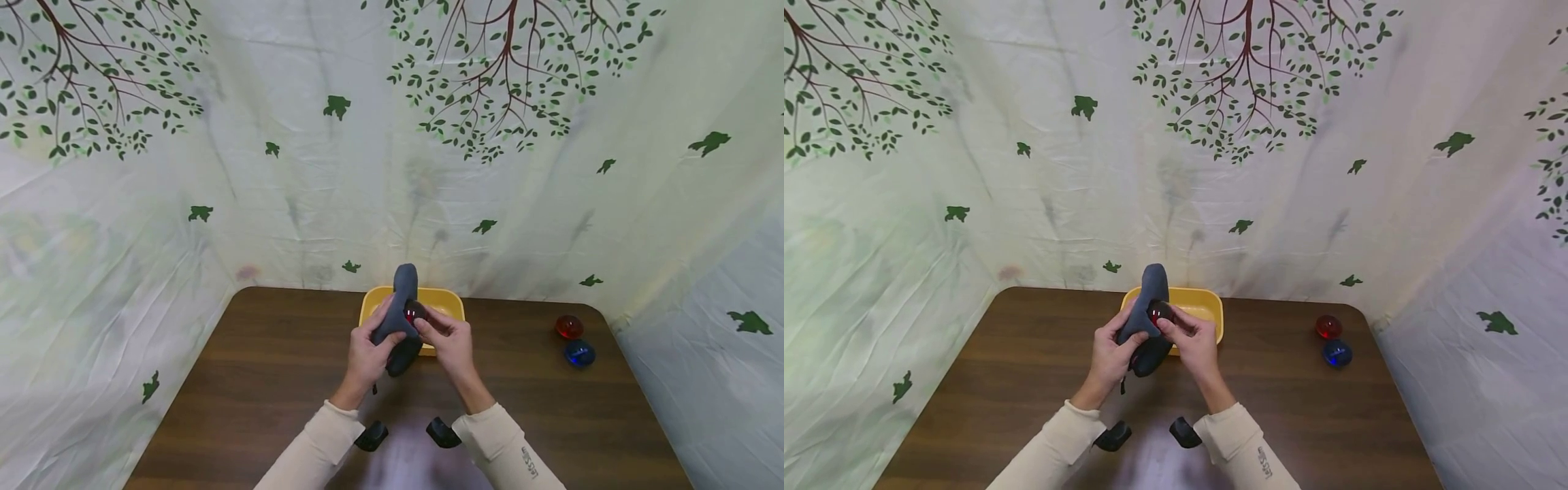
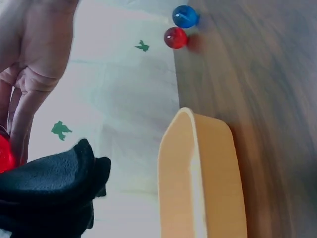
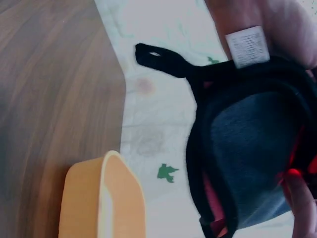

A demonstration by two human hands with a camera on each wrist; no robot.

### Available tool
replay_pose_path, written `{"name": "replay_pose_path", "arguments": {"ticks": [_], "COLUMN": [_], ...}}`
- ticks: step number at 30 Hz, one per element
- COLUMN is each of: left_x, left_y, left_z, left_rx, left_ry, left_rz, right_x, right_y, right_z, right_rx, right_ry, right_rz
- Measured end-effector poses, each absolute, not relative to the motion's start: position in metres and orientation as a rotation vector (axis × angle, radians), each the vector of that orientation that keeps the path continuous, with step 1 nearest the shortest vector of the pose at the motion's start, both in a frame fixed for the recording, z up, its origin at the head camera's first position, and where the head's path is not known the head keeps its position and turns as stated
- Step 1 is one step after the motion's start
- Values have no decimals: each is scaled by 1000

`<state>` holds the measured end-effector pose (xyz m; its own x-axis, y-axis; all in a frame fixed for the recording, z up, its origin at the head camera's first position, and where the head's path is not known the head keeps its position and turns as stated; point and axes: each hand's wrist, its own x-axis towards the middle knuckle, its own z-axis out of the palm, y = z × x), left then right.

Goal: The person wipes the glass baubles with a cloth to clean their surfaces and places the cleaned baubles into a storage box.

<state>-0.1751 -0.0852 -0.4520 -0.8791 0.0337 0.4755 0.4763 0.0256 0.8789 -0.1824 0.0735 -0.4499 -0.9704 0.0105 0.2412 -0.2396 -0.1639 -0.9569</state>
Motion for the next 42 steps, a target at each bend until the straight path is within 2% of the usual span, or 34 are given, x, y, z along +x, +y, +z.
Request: {"name": "replay_pose_path", "arguments": {"ticks": [7,12,16,24,28,34,42], "left_x": [-175,-175,-174,-171,-173,-175,-176], "left_y": [-88,-88,-87,-84,-85,-88,-89], "left_z": [-448,-445,-448,-451,-451,-449,-447], "left_rx": [-309,-310,-326,-413,-501,-568,-312], "left_ry": [-1941,-1926,-1883,-1891,-1963,-1967,-1905], "left_rz": [-2193,-2257,-2273,-2146,-1985,-1910,-2240], "right_x": [-186,-192,-191,-181,-179,-182,-190], "right_y": [77,84,82,68,65,71,81], "right_z": [-455,-457,-458,-456,-453,-454,-462], "right_rx": [679,916,846,294,152,326,743], "right_ry": [-1733,-1682,-1698,-1771,-1781,-1746,-1683], "right_rz": [2239,2172,2174,2253,2352,2374,2304]}}
